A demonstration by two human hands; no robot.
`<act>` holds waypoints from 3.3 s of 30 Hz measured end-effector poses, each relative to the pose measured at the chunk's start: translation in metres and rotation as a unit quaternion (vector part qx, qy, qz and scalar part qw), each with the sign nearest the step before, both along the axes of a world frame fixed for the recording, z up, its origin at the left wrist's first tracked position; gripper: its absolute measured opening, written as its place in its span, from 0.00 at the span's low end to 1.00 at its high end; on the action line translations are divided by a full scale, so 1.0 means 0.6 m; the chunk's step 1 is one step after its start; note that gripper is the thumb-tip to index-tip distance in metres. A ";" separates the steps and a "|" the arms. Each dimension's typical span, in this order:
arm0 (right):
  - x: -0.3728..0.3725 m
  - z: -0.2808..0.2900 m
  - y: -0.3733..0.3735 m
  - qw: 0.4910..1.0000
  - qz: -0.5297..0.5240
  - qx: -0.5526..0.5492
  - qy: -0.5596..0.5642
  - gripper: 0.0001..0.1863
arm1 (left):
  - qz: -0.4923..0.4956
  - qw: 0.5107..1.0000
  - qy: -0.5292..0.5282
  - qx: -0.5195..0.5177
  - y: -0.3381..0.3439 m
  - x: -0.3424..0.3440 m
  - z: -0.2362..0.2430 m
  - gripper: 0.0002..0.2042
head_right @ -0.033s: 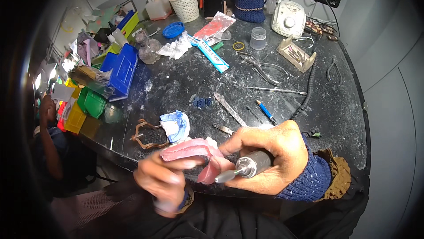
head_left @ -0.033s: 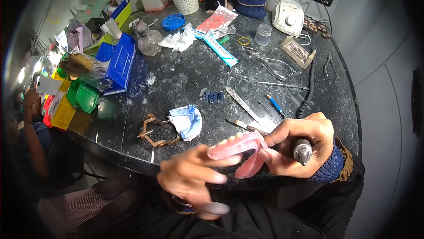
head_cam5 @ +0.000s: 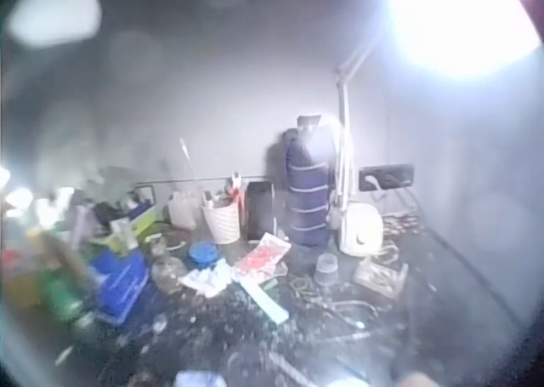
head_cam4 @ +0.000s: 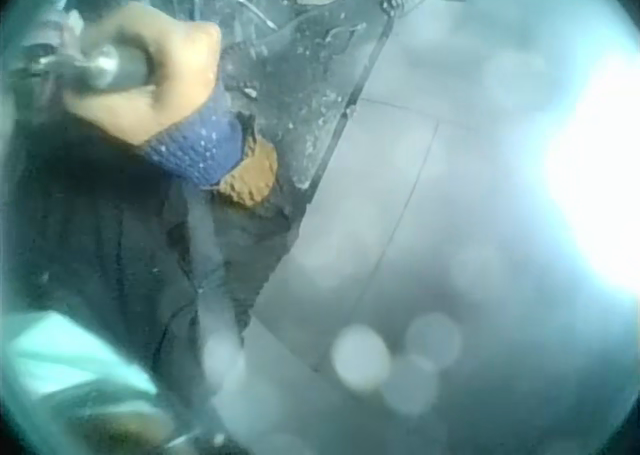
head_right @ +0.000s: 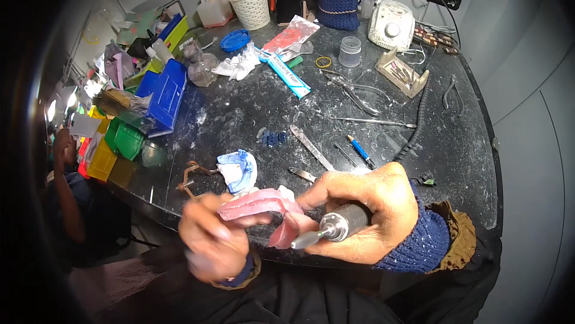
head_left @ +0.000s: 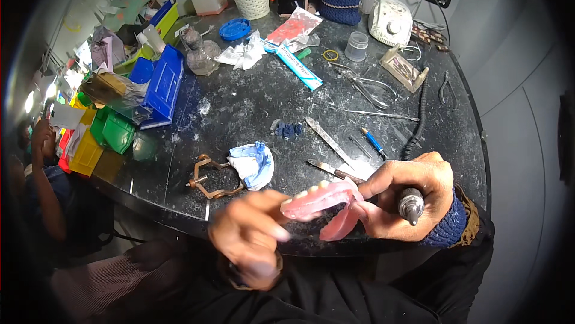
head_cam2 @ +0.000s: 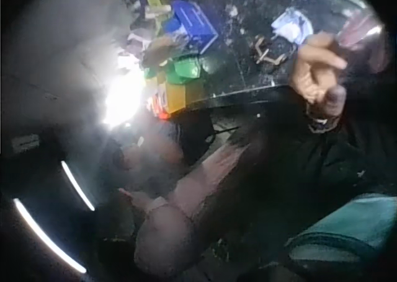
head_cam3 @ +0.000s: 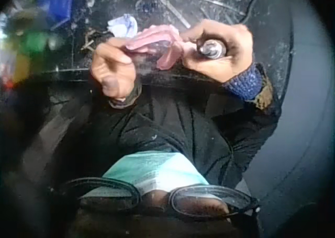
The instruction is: The person separates a denture from its dental cast using a knife, then trims and grinds the denture edges using a rotary tool.
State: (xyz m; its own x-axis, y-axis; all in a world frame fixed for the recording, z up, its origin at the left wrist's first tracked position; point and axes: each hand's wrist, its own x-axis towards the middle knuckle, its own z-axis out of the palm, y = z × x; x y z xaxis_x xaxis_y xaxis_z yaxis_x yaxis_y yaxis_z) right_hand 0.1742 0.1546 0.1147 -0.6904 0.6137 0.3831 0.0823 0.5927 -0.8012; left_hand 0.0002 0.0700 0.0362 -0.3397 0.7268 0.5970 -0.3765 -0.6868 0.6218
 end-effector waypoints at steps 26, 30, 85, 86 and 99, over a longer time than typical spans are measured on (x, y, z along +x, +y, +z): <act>0.011 -0.006 0.008 0.999 0.042 0.028 0.004 0.10 | -0.430 0.855 -0.043 -0.286 0.014 -0.036 0.034 0.41; 0.010 -0.005 0.011 0.998 0.050 0.031 0.002 0.11 | -0.445 0.846 -0.037 -0.289 0.016 -0.040 0.029 0.43; -0.004 -0.053 0.036 0.972 0.091 0.213 0.034 0.28 | -0.143 0.986 0.081 -0.038 0.030 0.008 0.020 0.28; -0.002 -0.053 0.035 0.969 0.096 0.224 0.031 0.28 | -0.140 0.987 0.074 -0.035 0.030 0.009 0.022 0.28; 0.003 -0.013 0.024 0.993 0.117 0.021 0.024 0.13 | 0.128 0.960 0.248 -0.017 0.034 -0.006 0.026 0.26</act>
State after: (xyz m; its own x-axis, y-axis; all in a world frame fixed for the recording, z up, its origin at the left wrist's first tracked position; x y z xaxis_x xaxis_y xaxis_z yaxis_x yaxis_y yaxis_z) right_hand 0.1760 0.1691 0.1069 -0.7926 0.4213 0.4408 -0.0989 0.6246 -0.7747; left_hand -0.0034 0.0906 0.0520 -0.1891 0.6796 0.7088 0.1501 -0.6933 0.7049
